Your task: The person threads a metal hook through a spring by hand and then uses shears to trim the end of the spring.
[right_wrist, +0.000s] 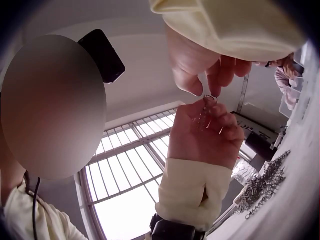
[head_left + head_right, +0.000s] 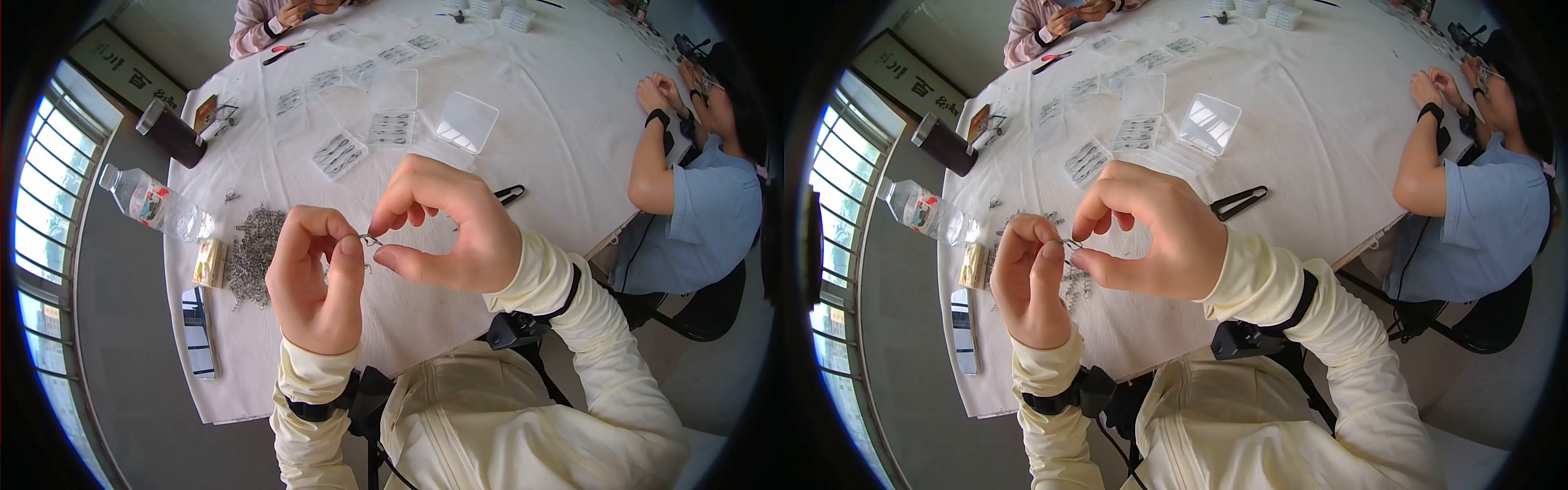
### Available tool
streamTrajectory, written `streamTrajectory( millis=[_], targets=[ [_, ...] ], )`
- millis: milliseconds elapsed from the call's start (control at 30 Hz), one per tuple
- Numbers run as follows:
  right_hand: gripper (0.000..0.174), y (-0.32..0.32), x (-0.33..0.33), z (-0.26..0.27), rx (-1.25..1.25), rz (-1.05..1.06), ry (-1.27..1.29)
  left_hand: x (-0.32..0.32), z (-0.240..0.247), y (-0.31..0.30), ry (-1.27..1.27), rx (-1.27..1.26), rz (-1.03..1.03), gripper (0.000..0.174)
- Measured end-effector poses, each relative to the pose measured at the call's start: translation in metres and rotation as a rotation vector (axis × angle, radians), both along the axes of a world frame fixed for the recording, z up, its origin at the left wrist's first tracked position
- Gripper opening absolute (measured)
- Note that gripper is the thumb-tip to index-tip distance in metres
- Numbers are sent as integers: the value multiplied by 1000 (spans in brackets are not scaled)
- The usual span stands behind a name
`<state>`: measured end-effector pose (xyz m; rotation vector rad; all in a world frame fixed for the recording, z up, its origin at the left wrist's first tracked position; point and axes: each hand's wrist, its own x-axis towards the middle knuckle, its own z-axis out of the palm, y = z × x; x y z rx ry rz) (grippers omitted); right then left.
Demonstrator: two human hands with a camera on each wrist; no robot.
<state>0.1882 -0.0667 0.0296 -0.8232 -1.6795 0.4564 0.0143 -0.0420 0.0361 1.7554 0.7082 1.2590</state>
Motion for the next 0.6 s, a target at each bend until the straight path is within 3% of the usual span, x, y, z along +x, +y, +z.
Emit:
streamTrajectory(
  millis=[600],
  targets=[
    [6,-1,4,-1,-73,38,68,-1,2,-1,-64,-98,-56,4]
  ],
)
